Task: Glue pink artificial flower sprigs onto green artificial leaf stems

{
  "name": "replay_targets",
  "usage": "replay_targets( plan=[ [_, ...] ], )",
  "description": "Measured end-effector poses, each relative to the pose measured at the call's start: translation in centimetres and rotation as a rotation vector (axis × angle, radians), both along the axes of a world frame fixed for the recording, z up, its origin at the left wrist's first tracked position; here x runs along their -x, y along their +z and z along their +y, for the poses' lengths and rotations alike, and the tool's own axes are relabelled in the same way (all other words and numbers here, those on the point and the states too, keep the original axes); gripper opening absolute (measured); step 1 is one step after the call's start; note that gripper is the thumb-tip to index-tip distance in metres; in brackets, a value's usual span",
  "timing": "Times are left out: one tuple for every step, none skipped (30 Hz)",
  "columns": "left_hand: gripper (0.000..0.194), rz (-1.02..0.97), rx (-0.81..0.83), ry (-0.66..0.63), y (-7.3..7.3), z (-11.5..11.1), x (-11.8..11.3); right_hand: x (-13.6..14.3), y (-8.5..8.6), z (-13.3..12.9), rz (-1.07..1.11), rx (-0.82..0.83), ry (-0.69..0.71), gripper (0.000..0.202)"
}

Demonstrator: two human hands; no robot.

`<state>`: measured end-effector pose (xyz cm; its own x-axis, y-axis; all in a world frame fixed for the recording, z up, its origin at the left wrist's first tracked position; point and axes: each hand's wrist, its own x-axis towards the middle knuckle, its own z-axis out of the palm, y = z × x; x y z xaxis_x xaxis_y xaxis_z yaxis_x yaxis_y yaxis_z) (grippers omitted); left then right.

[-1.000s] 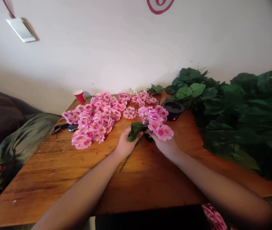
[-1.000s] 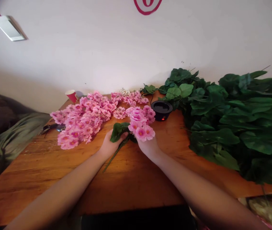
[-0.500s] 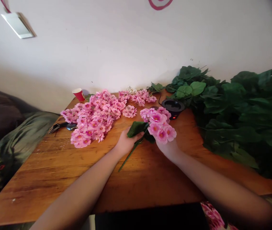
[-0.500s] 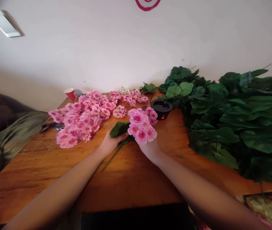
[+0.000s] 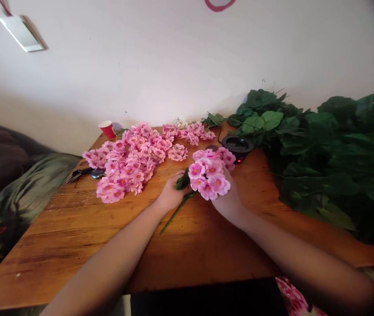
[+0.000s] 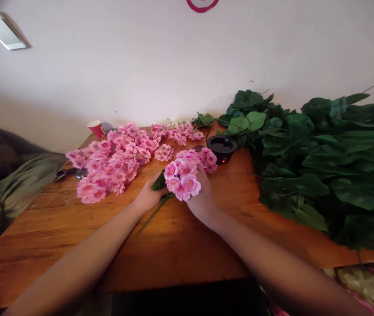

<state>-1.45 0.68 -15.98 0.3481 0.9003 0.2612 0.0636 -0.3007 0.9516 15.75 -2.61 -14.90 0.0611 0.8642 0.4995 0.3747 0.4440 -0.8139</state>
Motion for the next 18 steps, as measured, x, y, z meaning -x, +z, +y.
replay_targets(
  plan=[
    [0.022,0.001,0.013,-0.008,0.0,0.0,0.0,0.1,0.1,0.0,0.029,-0.017,0.004,0.022],
    [0.020,0.005,0.027,-0.014,0.0,0.0,0.0,0.2,0.1,-0.1,0.053,-0.025,-0.001,0.022],
    [0.020,0.006,0.043,-0.016,-0.1,-0.1,0.0,0.2,0.2,-0.1,0.066,-0.022,-0.018,0.022],
    [0.021,-0.002,0.060,-0.017,-0.1,-0.1,-0.1,0.3,0.2,-0.2,0.067,-0.010,-0.034,0.021],
    [0.023,-0.019,0.078,-0.020,-0.1,-0.2,-0.2,0.3,0.1,-0.2,0.064,0.001,-0.046,0.020],
    [0.027,-0.044,0.096,-0.026,-0.1,-0.2,-0.2,0.3,0.1,-0.2,0.062,0.005,-0.052,0.019],
    [0.030,-0.073,0.113,-0.040,-0.1,-0.3,-0.3,0.3,0.0,-0.3,0.061,0.005,-0.047,0.019],
    [0.033,-0.106,0.131,-0.062,-0.1,-0.4,-0.4,0.3,0.0,-0.3,0.062,-0.002,-0.035,0.020],
    [0.036,-0.137,0.146,-0.087,-0.1,-0.4,-0.4,0.2,-0.2,-0.3,0.062,-0.018,-0.023,0.020],
    [0.037,-0.157,0.156,-0.110,-0.1,-0.5,-0.5,0.1,-0.3,-0.2,0.056,-0.037,-0.012,0.021],
    [0.038,-0.164,0.158,-0.123,0.0,-0.6,-0.5,0.1,-0.4,-0.2,0.048,-0.055,-0.009,0.022],
    [0.037,-0.155,0.156,-0.129,0.1,-0.7,-0.5,0.0,-0.6,-0.2,0.038,-0.069,-0.009,0.022],
    [0.038,-0.132,0.149,-0.132,0.2,-0.8,-0.5,-0.1,-0.7,-0.2,0.027,-0.078,-0.011,0.022],
    [0.038,-0.105,0.136,-0.134,0.3,-0.9,-0.5,-0.1,-0.8,-0.2,0.015,-0.080,-0.013,0.021],
    [0.040,-0.081,0.122,-0.134,0.4,-1.0,-0.5,-0.1,-0.9,-0.2,0.009,-0.074,-0.011,0.021],
    [0.040,-0.070,0.113,-0.137,0.6,-1.1,-0.6,-0.2,-0.9,-0.2,0.007,-0.068,-0.007,0.020],
    [0.039,-0.074,0.109,-0.142,0.7,-1.1,-0.6,-0.2,-0.9,-0.2,0.008,-0.066,0.002,0.018],
    [0.036,-0.086,0.112,-0.150,0.8,-1.1,-0.6,-0.1,-0.9,-0.2,0.008,-0.069,0.012,0.017]
  ],
)
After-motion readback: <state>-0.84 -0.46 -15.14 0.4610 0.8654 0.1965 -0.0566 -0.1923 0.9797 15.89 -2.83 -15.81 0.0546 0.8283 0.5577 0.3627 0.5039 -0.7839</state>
